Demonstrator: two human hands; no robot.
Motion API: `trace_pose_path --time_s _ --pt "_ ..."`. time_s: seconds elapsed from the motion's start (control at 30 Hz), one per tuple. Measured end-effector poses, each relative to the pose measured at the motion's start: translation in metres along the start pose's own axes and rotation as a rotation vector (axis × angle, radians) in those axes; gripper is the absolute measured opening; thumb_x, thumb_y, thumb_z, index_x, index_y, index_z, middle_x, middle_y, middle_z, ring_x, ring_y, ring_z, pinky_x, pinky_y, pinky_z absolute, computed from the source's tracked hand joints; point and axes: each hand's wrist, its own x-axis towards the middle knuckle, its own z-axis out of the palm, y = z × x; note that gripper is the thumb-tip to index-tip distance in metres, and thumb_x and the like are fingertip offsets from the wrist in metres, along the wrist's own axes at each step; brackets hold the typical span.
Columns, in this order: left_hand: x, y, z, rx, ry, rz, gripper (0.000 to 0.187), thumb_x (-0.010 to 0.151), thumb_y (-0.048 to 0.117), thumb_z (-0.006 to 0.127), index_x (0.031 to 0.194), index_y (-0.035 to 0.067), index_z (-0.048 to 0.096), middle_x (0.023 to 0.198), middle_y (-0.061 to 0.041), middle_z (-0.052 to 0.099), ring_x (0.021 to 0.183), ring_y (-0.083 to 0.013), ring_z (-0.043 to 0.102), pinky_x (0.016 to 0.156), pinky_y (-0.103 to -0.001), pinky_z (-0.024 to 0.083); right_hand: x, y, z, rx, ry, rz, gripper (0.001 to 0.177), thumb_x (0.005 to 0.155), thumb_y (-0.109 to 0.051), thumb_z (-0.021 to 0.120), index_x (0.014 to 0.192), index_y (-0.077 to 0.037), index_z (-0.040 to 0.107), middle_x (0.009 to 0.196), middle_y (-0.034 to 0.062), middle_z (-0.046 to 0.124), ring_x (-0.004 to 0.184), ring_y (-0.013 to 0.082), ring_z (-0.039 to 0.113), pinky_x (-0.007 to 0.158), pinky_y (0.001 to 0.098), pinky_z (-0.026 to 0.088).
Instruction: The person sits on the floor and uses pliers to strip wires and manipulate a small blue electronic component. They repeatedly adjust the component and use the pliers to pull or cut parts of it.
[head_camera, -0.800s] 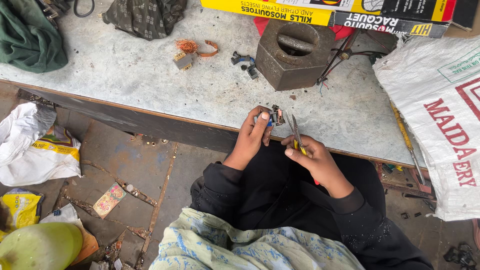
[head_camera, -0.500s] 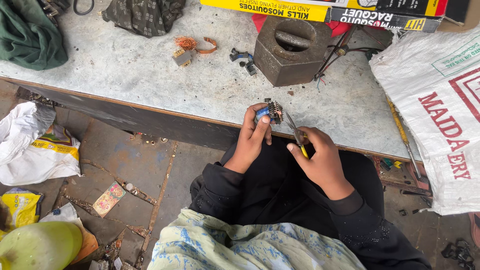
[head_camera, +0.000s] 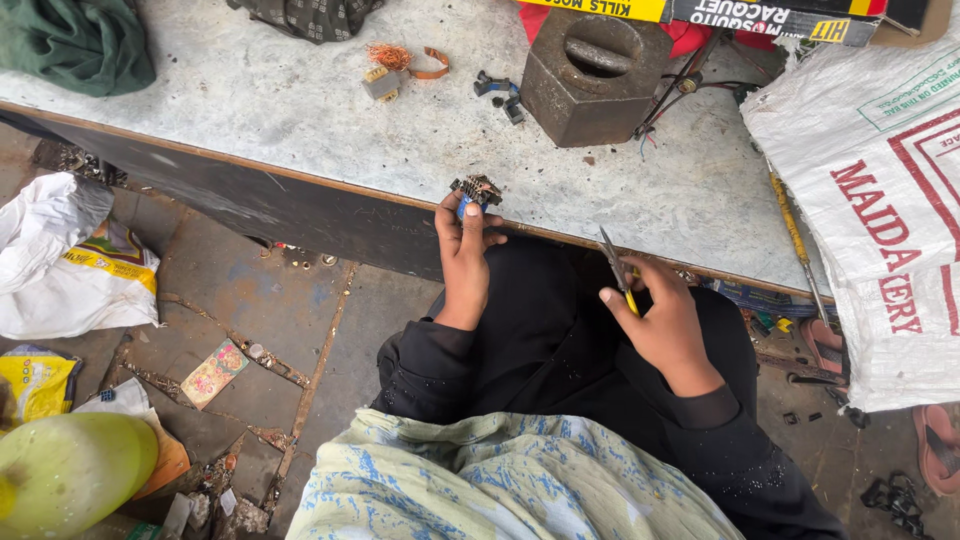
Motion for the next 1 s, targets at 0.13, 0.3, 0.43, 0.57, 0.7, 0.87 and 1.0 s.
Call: trace_pose_path --time_s 0.13,0.3,0.43,0.57,0.7,0.87,1.0 --pt "0.009 0.013 -0.011 -0.013 -0.037 -0.096 0.052 0.106 0.037 0.049 0.143 0.002 0.038 0.124 -0.011 0.061 0.106 -0.0200 0.068 0.085 -0.035 0.060 -0.036 0.022 0.018 0.112 -0.083 0.060 0.048 0.085 -0.029 0.080 0.124 -0.004 0.067 0.102 0.0068 0.070 0.090 0.0209 0.067 0.084 0.0356 0.053" --pt "0.040 -0.001 -0.006 -0.045 -0.193 -0.409 0.052 0.107 0.039 0.051 0.138 -0.001 0.042 0.126 -0.015 0.063 0.117 -0.0231 0.067 0.102 -0.041 0.058 -0.068 0.045 0.030 0.207 -0.189 0.181 0.045 0.086 -0.029 0.078 0.125 -0.008 0.068 0.095 0.0040 0.072 0.089 0.0158 0.069 0.088 0.0337 0.053" --pt "0.058 -0.004 0.020 -0.061 -0.148 -0.203 0.049 0.108 0.038 0.052 0.137 -0.001 0.046 0.128 -0.010 0.058 0.118 -0.0193 0.061 0.104 -0.039 0.056 -0.071 0.039 0.022 0.171 -0.113 0.142 0.046 0.083 -0.029 0.079 0.122 -0.007 0.069 0.093 0.0048 0.071 0.089 0.0192 0.069 0.086 0.0342 0.053" --pt "0.015 0.020 0.034 -0.260 -0.238 -0.266 0.045 0.108 0.031 0.057 0.141 0.003 0.047 0.123 -0.007 0.059 0.111 -0.0178 0.060 0.096 -0.036 0.053 -0.061 0.016 -0.002 -0.012 0.020 -0.008 0.044 0.081 -0.025 0.080 0.119 -0.006 0.069 0.093 0.0077 0.069 0.090 0.0253 0.066 0.085 0.0383 0.052" --pt "-0.039 0.046 0.045 -0.404 -0.415 -0.345 0.040 0.106 0.022 0.061 0.140 0.003 0.049 0.121 -0.009 0.065 0.110 -0.0182 0.064 0.097 -0.034 0.054 -0.045 -0.017 -0.031 -0.110 0.144 -0.185 0.043 0.083 -0.022 0.080 0.120 -0.004 0.067 0.096 0.0084 0.068 0.097 0.0317 0.064 0.091 0.0447 0.050" --pt "-0.078 0.070 0.056 -0.312 -0.533 -0.316 0.037 0.101 0.012 0.067 0.133 0.002 0.053 0.120 -0.009 0.067 0.110 -0.0170 0.067 0.099 -0.033 0.055 -0.041 -0.053 -0.059 -0.202 0.215 -0.307 0.047 0.082 -0.022 0.081 0.121 -0.003 0.064 0.111 0.0152 0.067 0.105 0.0373 0.062 0.095 0.0479 0.047" --pt "-0.101 0.069 0.062 -0.281 -0.564 -0.236 0.038 0.100 0.004 0.072 0.133 0.002 0.054 0.120 -0.008 0.066 0.109 -0.0145 0.065 0.100 -0.031 0.054 -0.047 -0.064 -0.071 -0.284 0.246 -0.351 0.051 0.077 -0.018 0.081 0.123 -0.004 0.064 0.114 0.0143 0.066 0.110 0.0364 0.060 0.103 0.0514 0.045"
